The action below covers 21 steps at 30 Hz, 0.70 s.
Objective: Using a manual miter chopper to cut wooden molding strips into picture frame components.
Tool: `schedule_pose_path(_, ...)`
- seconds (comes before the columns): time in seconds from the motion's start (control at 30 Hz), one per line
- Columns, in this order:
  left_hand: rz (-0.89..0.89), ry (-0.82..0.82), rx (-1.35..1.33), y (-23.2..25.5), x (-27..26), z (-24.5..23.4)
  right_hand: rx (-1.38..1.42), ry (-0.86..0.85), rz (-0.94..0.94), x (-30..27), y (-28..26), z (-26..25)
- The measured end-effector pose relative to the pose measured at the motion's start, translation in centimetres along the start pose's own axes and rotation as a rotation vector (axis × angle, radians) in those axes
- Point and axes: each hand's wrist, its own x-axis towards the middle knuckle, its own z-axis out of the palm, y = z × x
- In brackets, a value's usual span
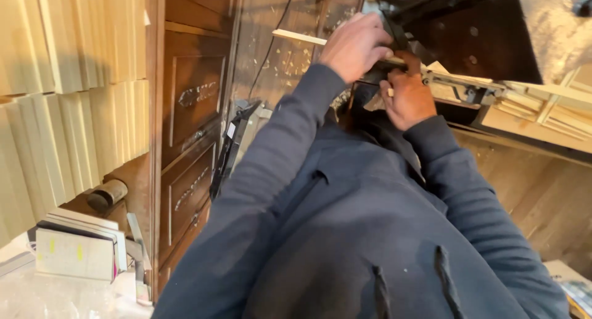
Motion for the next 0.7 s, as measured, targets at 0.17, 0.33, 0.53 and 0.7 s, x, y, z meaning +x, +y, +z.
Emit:
schedule_pose_path(0.17, -0.298, 0.648, -0.626, -6.8, -9.6, -1.7, -0.029, -0.001, -0.032, -0.1, 1.5, 1.0)
schedule_pose_path(0.33, -0.372, 0.965, -1.361, -16.3, -15.2, 3.1, -0.037, -0.042, 0.013, 0.2, 0.3, 0.7)
schedule_pose_path(0.53, -0.175, 0.791, -1.825, -15.0, -11.9, 3.9, -0.057, -0.008, -0.097, 0.2, 2.0, 1.4)
schedule_pose_path(0.7, 0.000, 0.705, -2.022, -19.4, -12.1, 9.4, 0.084, -0.158, 0.179, 0.6, -2.3, -0.5)
